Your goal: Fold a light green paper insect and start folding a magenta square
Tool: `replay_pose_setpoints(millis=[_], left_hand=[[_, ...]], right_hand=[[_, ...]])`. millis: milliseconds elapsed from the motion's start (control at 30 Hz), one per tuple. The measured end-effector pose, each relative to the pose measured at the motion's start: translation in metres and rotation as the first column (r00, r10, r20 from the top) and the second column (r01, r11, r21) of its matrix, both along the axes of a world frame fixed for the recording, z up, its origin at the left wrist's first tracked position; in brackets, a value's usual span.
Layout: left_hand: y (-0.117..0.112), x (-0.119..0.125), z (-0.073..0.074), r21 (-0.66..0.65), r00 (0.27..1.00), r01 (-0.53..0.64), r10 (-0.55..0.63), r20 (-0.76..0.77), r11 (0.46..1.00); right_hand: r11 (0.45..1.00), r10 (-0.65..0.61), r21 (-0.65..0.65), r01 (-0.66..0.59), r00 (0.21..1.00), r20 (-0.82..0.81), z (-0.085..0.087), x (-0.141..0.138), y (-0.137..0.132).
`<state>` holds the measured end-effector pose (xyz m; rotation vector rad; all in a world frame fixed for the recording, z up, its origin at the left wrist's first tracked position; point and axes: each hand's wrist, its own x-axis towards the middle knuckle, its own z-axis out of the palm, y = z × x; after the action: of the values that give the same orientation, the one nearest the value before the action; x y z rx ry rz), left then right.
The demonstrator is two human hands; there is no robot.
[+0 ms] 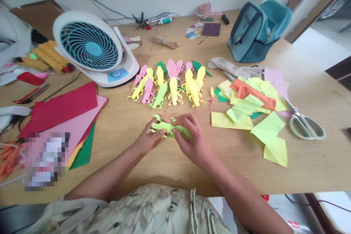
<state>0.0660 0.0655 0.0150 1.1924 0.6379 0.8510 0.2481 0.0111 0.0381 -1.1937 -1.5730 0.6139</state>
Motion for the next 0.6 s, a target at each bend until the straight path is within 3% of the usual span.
replay_pose_setpoints(millis=[200, 600], left_hand=[[0.0047, -0.0018, 0.0009, 0.024, 0.999, 0.048, -0.047, -0.021, 0.999], [0.0043, -0.0007, -0.0006, -0.046, 0.999, 0.024, -0.025, -0.03, 0.999]], right_hand=[[1.0, 0.011, -0.004, -0.011, 1.0, -0.028, -0.0007, -0.0001, 0.0005], [1.0, -0.012, -0.006, 0.012, 0.998, -0.055, -0.0059, 0.0007, 0.0032]])
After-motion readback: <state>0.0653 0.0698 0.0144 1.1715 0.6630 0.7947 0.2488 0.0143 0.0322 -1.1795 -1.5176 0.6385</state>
